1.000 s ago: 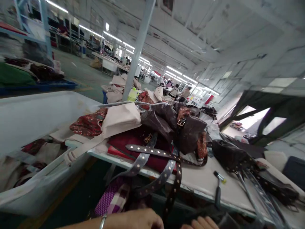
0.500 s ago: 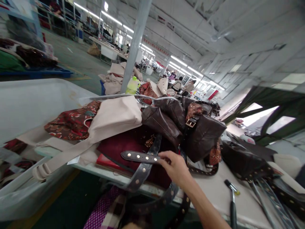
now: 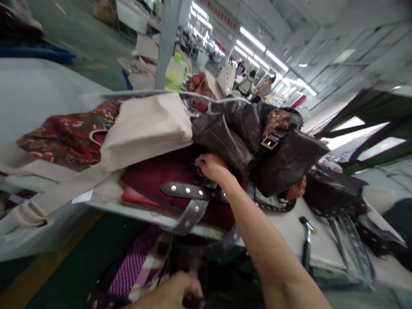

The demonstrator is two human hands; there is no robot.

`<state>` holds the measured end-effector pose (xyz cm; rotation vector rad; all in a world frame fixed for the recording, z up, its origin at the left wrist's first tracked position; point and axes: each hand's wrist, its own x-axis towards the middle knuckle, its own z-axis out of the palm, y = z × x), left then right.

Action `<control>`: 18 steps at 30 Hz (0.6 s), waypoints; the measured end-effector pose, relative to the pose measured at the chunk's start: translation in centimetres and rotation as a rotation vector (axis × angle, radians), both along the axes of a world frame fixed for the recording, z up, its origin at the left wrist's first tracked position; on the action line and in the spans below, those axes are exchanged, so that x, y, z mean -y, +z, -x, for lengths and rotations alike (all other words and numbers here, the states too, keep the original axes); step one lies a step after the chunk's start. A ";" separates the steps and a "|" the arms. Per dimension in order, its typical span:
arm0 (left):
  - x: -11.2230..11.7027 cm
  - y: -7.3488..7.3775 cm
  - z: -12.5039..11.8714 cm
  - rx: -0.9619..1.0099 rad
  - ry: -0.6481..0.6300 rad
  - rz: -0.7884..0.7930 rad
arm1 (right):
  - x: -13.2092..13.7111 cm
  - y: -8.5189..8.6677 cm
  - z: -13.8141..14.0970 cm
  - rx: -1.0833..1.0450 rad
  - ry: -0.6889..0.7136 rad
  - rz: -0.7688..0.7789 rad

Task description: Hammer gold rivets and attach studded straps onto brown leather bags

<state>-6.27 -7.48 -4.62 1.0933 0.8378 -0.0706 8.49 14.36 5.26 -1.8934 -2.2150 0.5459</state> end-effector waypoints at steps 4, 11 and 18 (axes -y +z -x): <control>0.9 0.9 -0.2 0.101 0.088 -0.011 | 7.0 0.9 -2.4 -0.291 0.085 -0.125; 2.2 2.1 -0.6 0.229 0.033 -0.047 | 25.6 1.8 -6.1 -0.594 -0.146 0.243; 4.0 3.3 -2.2 0.203 -0.008 -0.205 | 32.6 -0.2 -6.5 -0.515 -0.113 0.250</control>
